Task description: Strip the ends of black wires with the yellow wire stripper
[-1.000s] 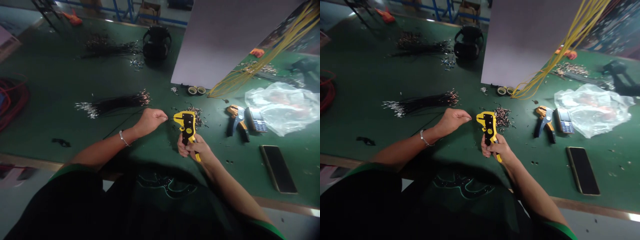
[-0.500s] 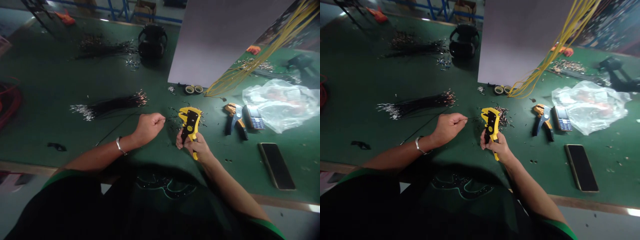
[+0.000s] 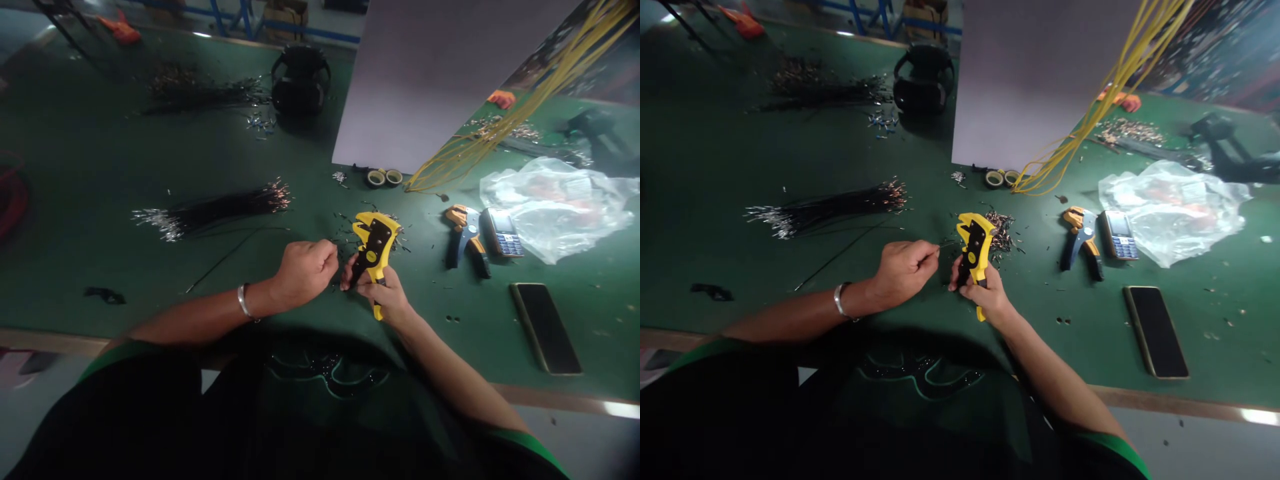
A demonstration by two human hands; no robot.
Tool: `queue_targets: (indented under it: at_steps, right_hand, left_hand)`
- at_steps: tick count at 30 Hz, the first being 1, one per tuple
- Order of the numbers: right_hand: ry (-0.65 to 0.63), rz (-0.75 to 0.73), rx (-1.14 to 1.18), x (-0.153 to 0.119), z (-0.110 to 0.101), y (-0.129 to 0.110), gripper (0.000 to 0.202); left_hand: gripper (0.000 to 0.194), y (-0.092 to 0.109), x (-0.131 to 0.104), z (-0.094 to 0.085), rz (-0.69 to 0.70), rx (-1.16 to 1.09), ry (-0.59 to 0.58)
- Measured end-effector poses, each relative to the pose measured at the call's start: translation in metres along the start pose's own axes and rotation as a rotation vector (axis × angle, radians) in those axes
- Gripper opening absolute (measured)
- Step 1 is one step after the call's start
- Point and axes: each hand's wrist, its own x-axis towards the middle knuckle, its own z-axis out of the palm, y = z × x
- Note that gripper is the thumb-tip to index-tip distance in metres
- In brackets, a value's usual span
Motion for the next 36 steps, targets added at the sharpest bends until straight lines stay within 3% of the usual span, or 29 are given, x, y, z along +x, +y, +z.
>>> queue_targets:
  at_steps: [9,13,23,27,36]
  right_hand:
    - [-0.013,-0.033,-0.080,0.000,0.003,0.001,0.030]
    - [-0.005,-0.073,-0.224,-0.002,0.003,0.001,0.024]
    - [0.138,-0.271,-0.713,-0.010,0.006,-0.003,0.027]
    - [0.150,-0.393,-0.931,-0.009,0.003,0.000,0.038]
    - [0.186,-0.649,-1.126,-0.007,0.000,0.003,0.054]
  left_hand:
    - [0.017,0.005,-0.005,0.002,0.043,-0.011,-0.013]
    - [0.018,0.006,-0.006,0.002,0.054,-0.050,-0.015]
    - [0.018,0.015,-0.004,-0.010,0.008,-0.211,-0.124]
    - [0.020,0.017,0.000,-0.018,0.024,-0.289,-0.179]
    - [0.025,0.017,0.004,-0.020,0.122,-0.325,-0.114]
